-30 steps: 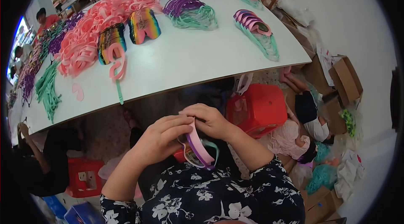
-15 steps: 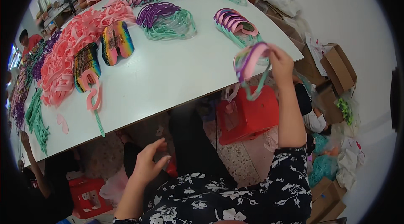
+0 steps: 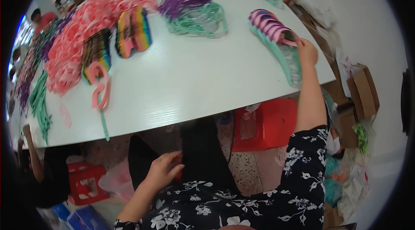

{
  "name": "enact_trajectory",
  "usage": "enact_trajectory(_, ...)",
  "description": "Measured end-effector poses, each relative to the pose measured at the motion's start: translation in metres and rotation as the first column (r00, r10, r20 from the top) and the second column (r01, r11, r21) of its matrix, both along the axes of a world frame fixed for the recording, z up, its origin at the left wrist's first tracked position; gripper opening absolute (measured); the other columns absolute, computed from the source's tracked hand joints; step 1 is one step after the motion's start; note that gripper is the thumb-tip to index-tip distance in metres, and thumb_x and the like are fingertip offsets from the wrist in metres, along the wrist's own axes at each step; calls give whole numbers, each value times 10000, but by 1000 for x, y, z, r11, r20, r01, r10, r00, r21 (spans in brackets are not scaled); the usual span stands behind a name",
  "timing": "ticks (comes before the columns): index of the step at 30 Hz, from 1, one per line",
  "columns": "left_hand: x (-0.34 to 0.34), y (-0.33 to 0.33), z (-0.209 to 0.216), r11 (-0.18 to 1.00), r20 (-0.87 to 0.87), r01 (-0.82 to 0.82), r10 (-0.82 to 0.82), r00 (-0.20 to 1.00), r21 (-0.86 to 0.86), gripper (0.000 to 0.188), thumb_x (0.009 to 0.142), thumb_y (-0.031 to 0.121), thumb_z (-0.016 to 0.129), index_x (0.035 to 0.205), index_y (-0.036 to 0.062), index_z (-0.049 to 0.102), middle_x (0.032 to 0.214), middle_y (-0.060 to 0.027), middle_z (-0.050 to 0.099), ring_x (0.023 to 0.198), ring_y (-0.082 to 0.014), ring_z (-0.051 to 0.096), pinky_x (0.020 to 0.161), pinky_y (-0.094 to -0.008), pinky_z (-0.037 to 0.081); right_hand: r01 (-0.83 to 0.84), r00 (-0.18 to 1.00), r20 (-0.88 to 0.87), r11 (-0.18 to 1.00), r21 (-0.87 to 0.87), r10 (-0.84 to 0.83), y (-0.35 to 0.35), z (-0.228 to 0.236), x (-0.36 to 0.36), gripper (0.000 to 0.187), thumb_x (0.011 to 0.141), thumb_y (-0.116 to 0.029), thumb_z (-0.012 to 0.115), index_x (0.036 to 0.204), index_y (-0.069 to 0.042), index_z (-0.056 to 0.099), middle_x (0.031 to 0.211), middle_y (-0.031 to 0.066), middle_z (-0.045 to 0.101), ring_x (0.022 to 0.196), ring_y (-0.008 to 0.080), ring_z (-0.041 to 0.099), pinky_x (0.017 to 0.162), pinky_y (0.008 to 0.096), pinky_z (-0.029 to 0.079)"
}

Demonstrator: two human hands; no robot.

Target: Assembling swimming goggles by attaching elastic straps and cleaning lenses.

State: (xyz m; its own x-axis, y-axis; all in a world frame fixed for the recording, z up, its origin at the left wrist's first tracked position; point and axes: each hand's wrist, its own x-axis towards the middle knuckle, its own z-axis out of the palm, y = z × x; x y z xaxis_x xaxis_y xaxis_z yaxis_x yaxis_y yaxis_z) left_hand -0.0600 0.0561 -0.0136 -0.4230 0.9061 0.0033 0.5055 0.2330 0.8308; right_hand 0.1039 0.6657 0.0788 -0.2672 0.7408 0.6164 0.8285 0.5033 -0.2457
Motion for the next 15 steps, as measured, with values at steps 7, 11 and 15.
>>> enact_trajectory(7, 13, -6, -16, 1000, 134, -8, 4, 991, 29, 452, 867, 177, 748, 1271, 38, 600, 1084, -149, 687, 970, -254, 705, 846, -352, 572, 49, 975, 217, 997, -63, -34, -11, -9, -12, 334, 952, -370, 546, 1034, -98, 723, 984, 189, 697, 926, 418, 654, 766, 499, 509)
enact_trajectory(11, 13, -24, -25, 1000, 90, 30, -30, 996, -6, 453, 878, 200, 736, 1280, 46, 595, 1080, -141, 685, 955, -254, 701, 838, -363, 570, -36, 954, 288, 984, -177, 87, 17, -18, -1, 415, 959, -379, 524, 1170, -51, 664, 1106, 220, 675, 1045, 427, 627, 839, 492, 500)
enact_trajectory(15, 5, -49, -26, 1000, -26, -3, 3, 1000, -3, 424, 876, 233, 723, 1240, 48, 607, 1023, -136, 682, 923, -291, 691, 804, -378, 562, 216, 969, 109, 974, 70, -223, -53, 11, -33, 412, 946, -281, 561, 1247, -6, 617, 1243, 196, 624, 1153, 395, 591, 904, 473, 497)
